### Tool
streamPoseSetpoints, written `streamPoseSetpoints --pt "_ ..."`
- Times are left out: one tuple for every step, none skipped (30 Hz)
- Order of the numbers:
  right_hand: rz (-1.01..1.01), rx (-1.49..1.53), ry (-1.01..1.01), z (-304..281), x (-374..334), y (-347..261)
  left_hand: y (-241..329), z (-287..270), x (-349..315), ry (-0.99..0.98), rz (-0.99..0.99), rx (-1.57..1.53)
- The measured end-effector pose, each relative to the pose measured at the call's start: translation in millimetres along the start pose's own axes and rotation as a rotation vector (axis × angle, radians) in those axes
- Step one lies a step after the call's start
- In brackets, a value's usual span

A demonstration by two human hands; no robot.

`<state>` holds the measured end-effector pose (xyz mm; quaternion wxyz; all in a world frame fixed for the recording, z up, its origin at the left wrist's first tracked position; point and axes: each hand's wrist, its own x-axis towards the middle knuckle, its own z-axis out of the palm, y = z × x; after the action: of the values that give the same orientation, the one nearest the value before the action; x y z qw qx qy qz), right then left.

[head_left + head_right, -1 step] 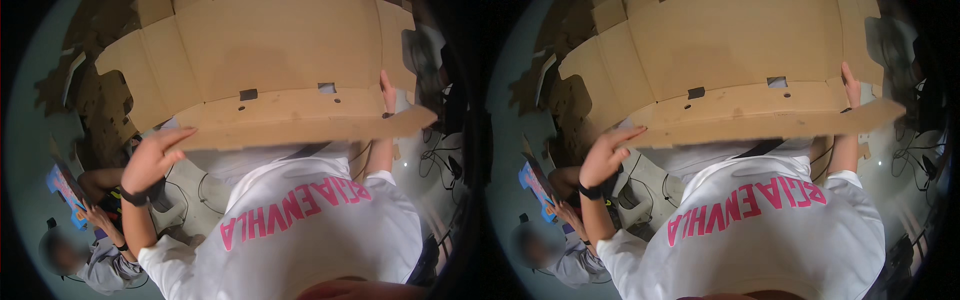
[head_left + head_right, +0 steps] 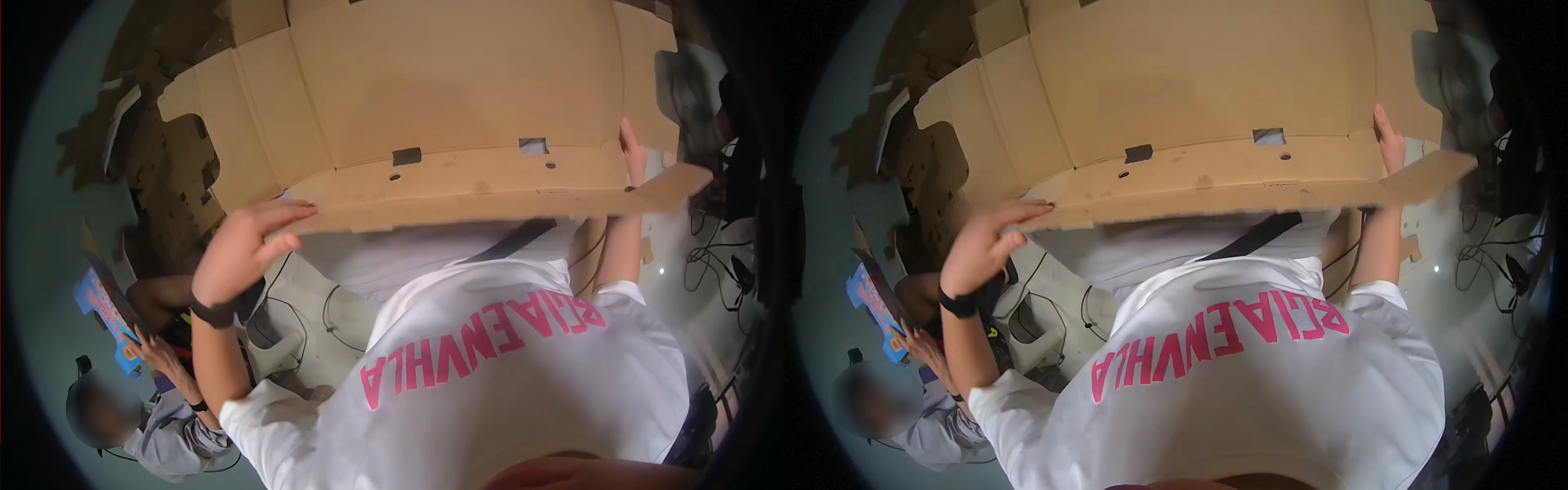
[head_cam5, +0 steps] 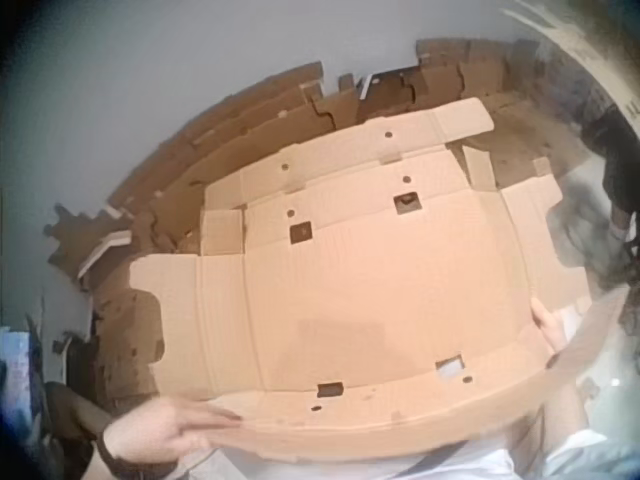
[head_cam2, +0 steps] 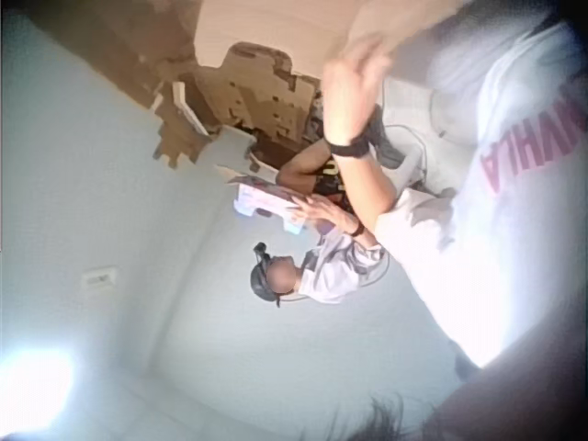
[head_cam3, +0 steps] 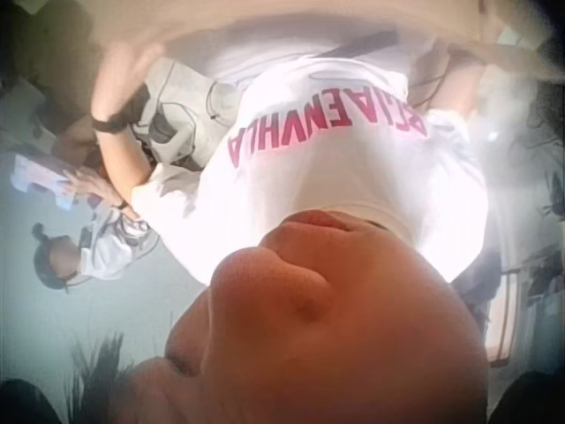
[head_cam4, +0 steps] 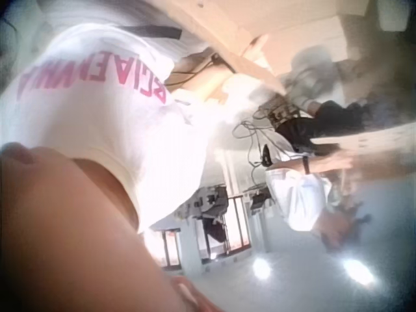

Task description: Assemble cardboard product boxes from flat-packed sheets while sitting on the floor.

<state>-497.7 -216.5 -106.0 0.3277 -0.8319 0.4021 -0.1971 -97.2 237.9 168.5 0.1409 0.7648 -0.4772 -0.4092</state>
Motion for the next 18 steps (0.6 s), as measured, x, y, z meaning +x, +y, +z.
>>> streamPoseSetpoints --pt "0.209 0.446 0.025 -1 4 -1 -1 -12 9 0.034 -0.056 0.147" --pt "0.404 0.89 0.017 -2 5 -2 -2 -23 19 0.071 -0.076 0.276" --pt "0.322 0.802 0.04 -2 10 -3 -3 -29 30 0.22 -0.045 0.332" --pt "0.321 0.849 0.04 -3 9 -5 -4 -35 36 0.23 -0.027 0.342" --pt "0.333 0.825 0.06 -3 11 -6 -5 -40 44 0.24 -0.065 0.319" --pt "0.339 0.813 0.068 -4 10 -8 -8 -45 49 0.268 -0.063 0.297" --pt "0.343 0.809 0.069 -5 10 -10 -12 -42 56 0.29 -0.041 0.187" --pt "0.347 0.808 0.074 -7 9 -12 -17 -43 62 0.296 -0.016 0.19" --pt "0.352 0.808 0.077 -9 8 -14 -22 -43 67 0.268 -0.105 0.167" --pt "0.356 0.81 0.081 -11 7 -16 -28 -43 74 0.247 -0.215 0.16" --pt "0.361 0.814 0.082 -14 7 -19 -33 -36 80 0.308 -0.136 0.157" --pt "0.369 0.817 0.084 -17 7 -22 -36 -32 87 0.287 -0.107 0.147" --pt "0.377 0.823 0.086 -20 7 -27 -36 -29 92 0.23 -0.106 0.206" --pt "0.386 0.831 0.089 -23 6 -31 -35 -26 96 0.17 -0.116 0.262" --pt "0.403 0.83 0.084 -26 6 -35 -30 -24 99 0.193 -0.073 0.264" --pt "0.432 0.798 0.087 -28 5 -40 -23 -22 100 0.183 -0.093 0.258" --pt "0.482 0.734 0.097 -32 5 -44 -13 -24 98 0.186 -0.041 0.206" --pt "0.518 0.769 0.1 -33 4 -45 -2 -26 91 0.158 -0.06 0.162"
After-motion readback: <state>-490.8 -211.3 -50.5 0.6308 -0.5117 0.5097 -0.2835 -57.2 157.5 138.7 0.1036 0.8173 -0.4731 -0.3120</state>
